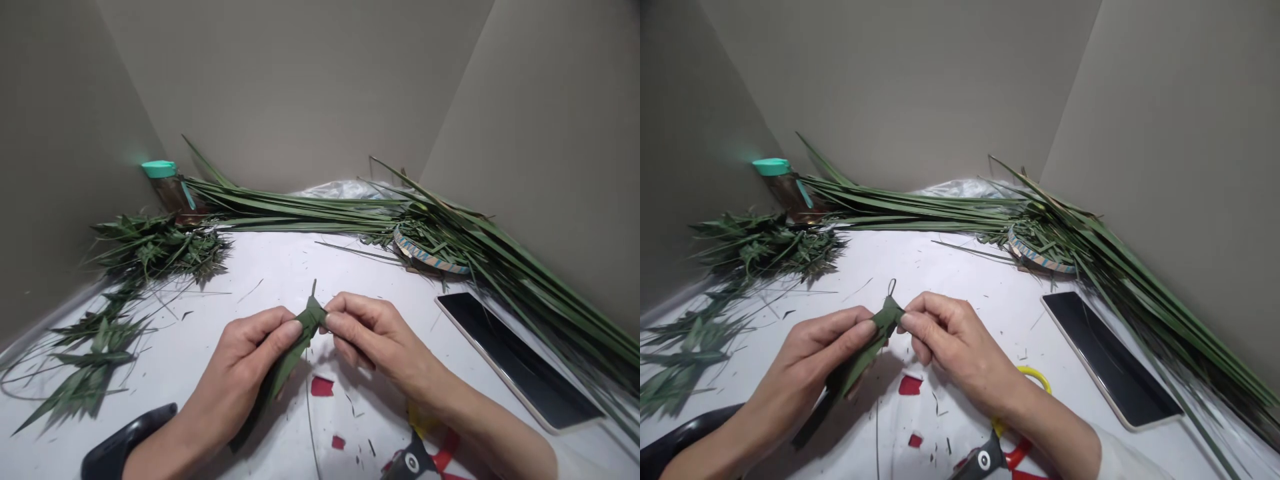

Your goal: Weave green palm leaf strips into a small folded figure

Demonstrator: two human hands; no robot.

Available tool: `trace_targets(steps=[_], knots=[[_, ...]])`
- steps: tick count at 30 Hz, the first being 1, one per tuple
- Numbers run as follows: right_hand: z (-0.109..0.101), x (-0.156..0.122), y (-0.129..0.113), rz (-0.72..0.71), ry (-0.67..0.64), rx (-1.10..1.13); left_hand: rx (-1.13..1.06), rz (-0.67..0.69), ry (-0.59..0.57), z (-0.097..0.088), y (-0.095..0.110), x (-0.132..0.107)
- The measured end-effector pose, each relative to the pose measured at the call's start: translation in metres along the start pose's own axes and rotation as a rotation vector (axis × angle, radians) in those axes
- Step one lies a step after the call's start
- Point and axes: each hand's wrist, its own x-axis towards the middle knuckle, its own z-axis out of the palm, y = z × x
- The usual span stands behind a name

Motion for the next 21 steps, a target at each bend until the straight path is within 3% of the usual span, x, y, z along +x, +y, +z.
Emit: trace_targets(steps=[4, 10, 16, 19, 21], knots=[[-0.003, 0.002, -0.002, 0.015, -0.026, 0.010, -0.185, -0.142, -0.074, -0.004, -0.007, 0.004], [-0.004, 0.002, -0.005, 0.019, -0.034, 0.023, -0.231, -0.181, -0.098, -0.003, -0.012, 0.006], [-0.002, 0.000, -0.003, -0.049, -0.007, -0.162, 0.028, 0.066, -0.088, -0.005, 0.001, 0.008], [0.001, -0.002, -0.001, -0.079, -0.035, -0.298, 0.012, 0.071, -0.091, -0.006, 0.002, 0.008], [0.002, -0.002, 0.000, -0.066, -0.089, -0.273, -0.065, 0.051, -0.120, -0.005, -0.001, 0.008]])
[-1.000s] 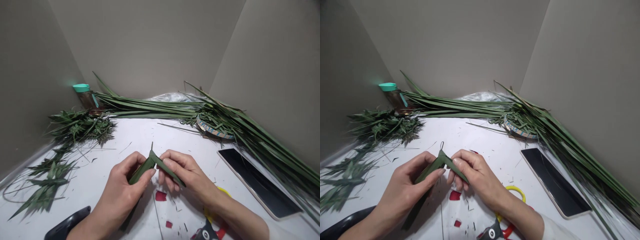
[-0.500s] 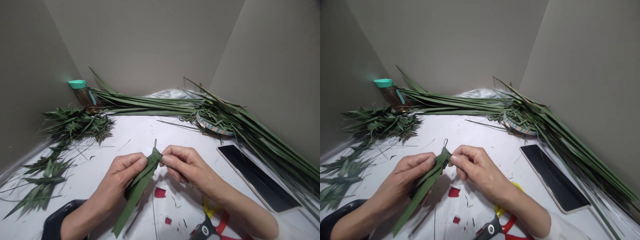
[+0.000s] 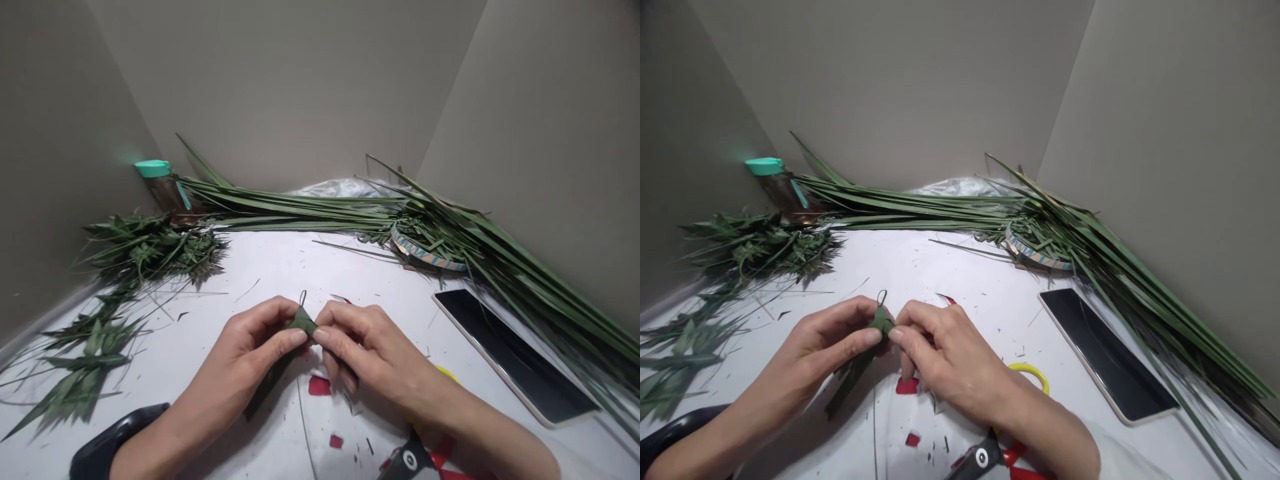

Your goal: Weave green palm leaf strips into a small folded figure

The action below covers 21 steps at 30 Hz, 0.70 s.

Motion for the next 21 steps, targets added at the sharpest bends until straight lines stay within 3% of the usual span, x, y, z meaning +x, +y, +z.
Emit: trace_targets(steps=[5, 8, 14, 21], knots=[[-0.002, 0.005, 0.005, 0.084, -0.176, 0.460, -0.280, -0.053, -0.121, 0.005, -0.008, 0.000], [-0.004, 0.007, 0.010, 0.121, -0.203, 0.610, -0.439, -0.128, -0.105, 0.008, -0.010, 0.000], [-0.001, 0.005, 0.011, 0.091, -0.177, 0.489, -0.582, -0.120, -0.094, 0.014, -0.004, 0.001], [0.006, 0.001, 0.002, 0.009, -0.057, 0.155, -0.524, -0.114, 0.051, 0.022, -0.003, -0.002]])
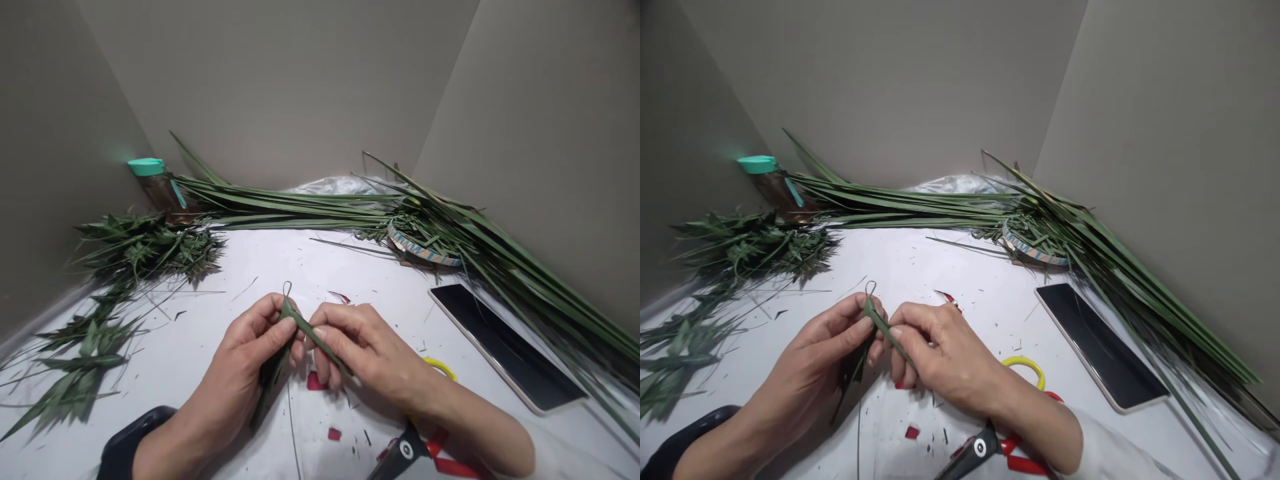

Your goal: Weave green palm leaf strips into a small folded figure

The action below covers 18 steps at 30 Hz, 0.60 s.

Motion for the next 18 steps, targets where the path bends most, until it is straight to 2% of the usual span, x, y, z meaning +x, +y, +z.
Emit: trace_targets(steps=[4, 6, 12, 14, 18], knots=[[0.001, 0.000, -0.002, -0.060, 0.031, -0.156, 0.032, 0.016, 0.089, 0.001, -0.005, -0.002], [0.001, 0.001, -0.001, -0.053, 0.024, -0.120, 0.070, 0.047, 0.094, -0.001, -0.005, -0.002], [-0.001, 0.000, -0.001, 0.045, -0.052, 0.176, 0.185, 0.119, 0.071, -0.010, -0.001, 0.001], [-0.004, 0.000, -0.004, 0.038, -0.059, 0.182, 0.173, 0.114, 0.055, -0.012, 0.000, 0.001], [-0.011, -0.002, -0.014, 0.031, 0.012, 0.074, 0.120, 0.094, 0.056, -0.011, 0.001, -0.001]])
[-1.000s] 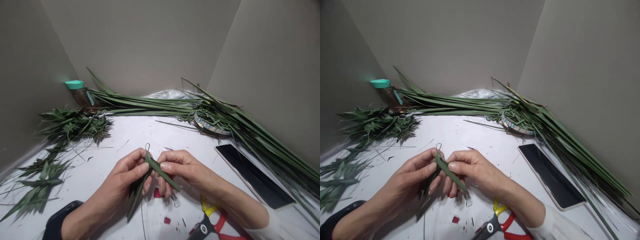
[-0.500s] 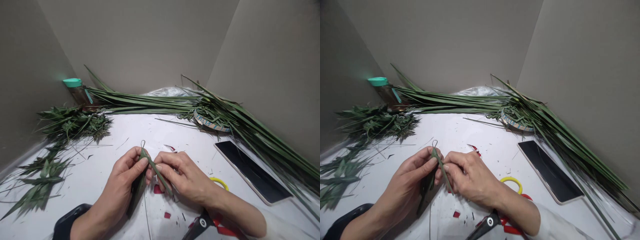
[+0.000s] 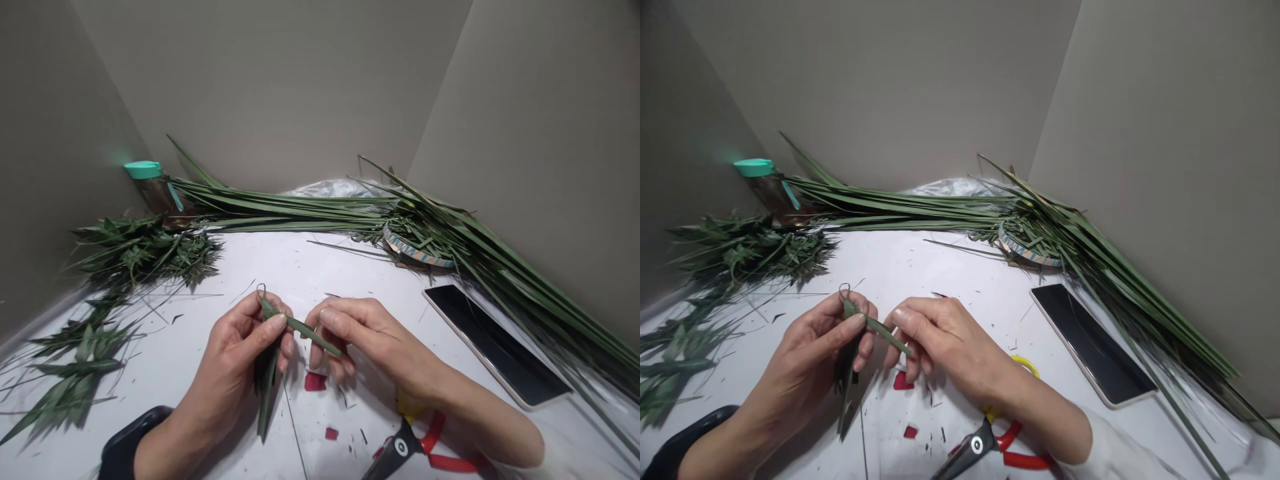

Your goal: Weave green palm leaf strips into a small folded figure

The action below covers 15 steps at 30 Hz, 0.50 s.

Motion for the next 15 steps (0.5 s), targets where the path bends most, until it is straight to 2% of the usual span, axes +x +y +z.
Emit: trace_targets(steps=[4, 10, 15], knots=[[0.000, -0.001, -0.005, 0.045, 0.012, -0.083, -0.008, -0.002, 0.026, 0.002, 0.002, 0.000], [0.009, -0.002, 0.004, -0.057, 0.080, -0.395, 0.069, 0.024, 0.058, 0.000, -0.002, 0.001], [0.013, -0.003, 0.009, -0.051, 0.081, -0.411, 0.100, 0.031, 0.061, 0.001, -0.002, 0.000]])
